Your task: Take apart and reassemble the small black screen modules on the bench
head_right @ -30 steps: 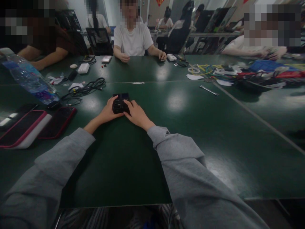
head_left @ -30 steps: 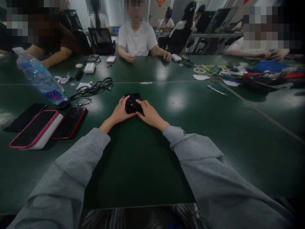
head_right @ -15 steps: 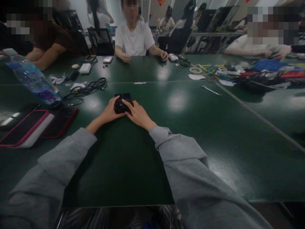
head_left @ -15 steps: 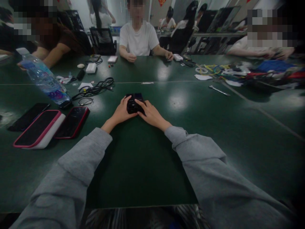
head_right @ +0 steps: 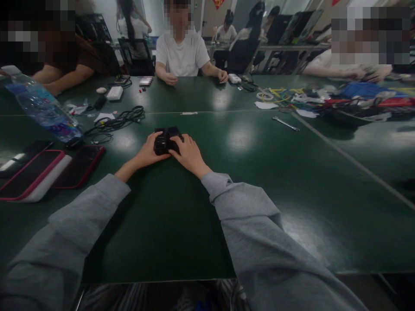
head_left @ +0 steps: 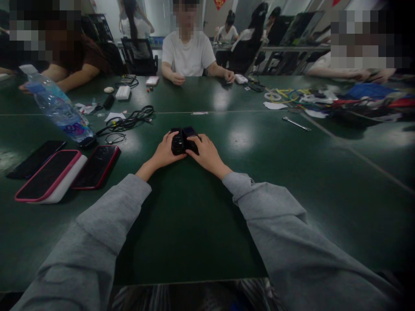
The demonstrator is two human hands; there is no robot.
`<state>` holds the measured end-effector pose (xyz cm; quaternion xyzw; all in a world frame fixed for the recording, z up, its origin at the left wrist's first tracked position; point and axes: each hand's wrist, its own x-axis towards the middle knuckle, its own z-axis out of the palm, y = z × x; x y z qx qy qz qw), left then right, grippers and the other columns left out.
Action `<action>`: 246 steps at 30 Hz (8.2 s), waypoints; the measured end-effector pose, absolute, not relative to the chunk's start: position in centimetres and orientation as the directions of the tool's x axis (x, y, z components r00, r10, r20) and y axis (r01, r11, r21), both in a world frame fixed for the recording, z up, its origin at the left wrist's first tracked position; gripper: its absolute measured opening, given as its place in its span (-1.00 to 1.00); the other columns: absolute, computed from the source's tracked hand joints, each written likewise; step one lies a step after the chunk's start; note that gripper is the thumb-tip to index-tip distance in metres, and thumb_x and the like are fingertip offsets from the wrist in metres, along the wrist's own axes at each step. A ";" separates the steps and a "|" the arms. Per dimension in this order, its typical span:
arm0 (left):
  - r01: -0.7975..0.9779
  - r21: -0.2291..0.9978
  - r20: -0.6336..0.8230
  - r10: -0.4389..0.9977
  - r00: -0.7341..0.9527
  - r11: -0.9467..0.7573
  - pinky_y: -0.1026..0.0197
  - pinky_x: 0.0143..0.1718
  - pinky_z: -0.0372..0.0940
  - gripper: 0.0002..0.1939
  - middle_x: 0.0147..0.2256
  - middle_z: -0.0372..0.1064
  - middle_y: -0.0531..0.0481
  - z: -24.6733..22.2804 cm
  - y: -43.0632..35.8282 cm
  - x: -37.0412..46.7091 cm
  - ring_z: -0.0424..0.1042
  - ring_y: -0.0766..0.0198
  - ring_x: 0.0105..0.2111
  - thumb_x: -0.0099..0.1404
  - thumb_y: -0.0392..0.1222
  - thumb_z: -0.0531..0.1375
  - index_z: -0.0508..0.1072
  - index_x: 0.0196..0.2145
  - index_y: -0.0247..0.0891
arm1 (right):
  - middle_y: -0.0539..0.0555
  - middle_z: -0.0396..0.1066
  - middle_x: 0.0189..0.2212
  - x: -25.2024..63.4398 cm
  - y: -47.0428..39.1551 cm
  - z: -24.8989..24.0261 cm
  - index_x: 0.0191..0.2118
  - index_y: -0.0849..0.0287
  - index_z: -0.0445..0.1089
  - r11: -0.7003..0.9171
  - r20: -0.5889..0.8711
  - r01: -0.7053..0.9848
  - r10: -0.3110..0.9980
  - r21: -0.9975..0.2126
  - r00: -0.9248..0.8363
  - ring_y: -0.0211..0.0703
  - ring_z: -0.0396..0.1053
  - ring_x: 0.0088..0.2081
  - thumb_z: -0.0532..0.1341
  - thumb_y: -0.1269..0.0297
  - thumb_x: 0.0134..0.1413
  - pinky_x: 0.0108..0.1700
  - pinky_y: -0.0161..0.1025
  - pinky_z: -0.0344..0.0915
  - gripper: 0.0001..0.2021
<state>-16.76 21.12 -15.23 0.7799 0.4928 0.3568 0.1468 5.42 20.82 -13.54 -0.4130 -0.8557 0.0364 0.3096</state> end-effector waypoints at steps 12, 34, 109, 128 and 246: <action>0.621 0.648 0.443 0.882 0.163 -0.440 -0.17 0.30 0.06 -0.33 0.16 0.19 -0.16 -14.4 20.7 -16.9 0.15 -0.05 0.25 0.09 -0.05 0.33 0.32 0.15 -0.12 | 0.29 0.21 0.02 6.0 21.9 -14.4 0.11 0.18 0.21 0.546 0.565 0.717 0.785 -0.433 -0.256 0.21 0.23 0.06 0.13 0.37 0.15 0.07 0.21 0.31 -0.62; 0.086 0.994 0.061 0.990 0.125 -0.072 0.09 -0.15 0.43 -0.40 -0.06 0.44 0.00 -13.3 22.3 -22.6 0.43 0.11 -0.08 -0.19 -0.39 0.16 0.48 -0.12 -0.12 | 0.13 0.34 0.05 12.0 27.2 -14.2 0.09 0.08 0.30 0.420 0.272 0.230 0.833 -0.878 -0.482 0.05 0.33 0.08 0.38 0.16 -0.06 0.18 0.12 0.22 -0.45; 0.563 0.788 0.202 0.968 0.148 -0.251 -0.09 0.09 0.30 -0.36 0.01 0.40 -0.09 -12.7 21.2 -20.5 0.40 0.06 -0.02 -0.01 0.03 0.43 0.40 0.02 -0.17 | 0.09 0.34 0.08 11.8 25.9 -12.6 0.09 0.03 0.35 0.312 0.177 0.186 0.838 -0.932 -0.516 0.10 0.28 0.14 0.44 0.23 -0.16 0.26 0.15 0.14 -0.39; 0.607 0.752 0.238 0.965 0.111 -0.255 -0.07 0.07 0.31 -0.37 0.00 0.40 -0.10 -13.1 21.2 -20.1 0.40 0.05 -0.02 0.05 0.07 0.39 0.38 0.03 -0.18 | 0.11 0.35 0.06 11.0 26.7 -14.7 0.11 0.03 0.27 0.505 0.355 0.349 0.839 -0.789 -0.412 0.10 0.31 0.10 0.35 0.11 0.00 0.22 0.11 0.18 -0.46; 0.825 0.108 0.438 0.771 0.461 -0.555 -0.17 0.31 0.07 -0.10 0.35 -0.03 -0.45 -13.4 19.7 -18.5 0.09 -0.16 0.33 0.24 -0.09 0.17 -0.13 0.40 -0.47 | 0.32 0.28 0.06 9.1 22.1 -13.6 0.36 0.18 0.08 0.304 0.396 0.875 0.907 -0.377 -0.145 0.15 0.41 -0.10 0.10 0.18 0.26 -0.11 0.05 0.42 -0.40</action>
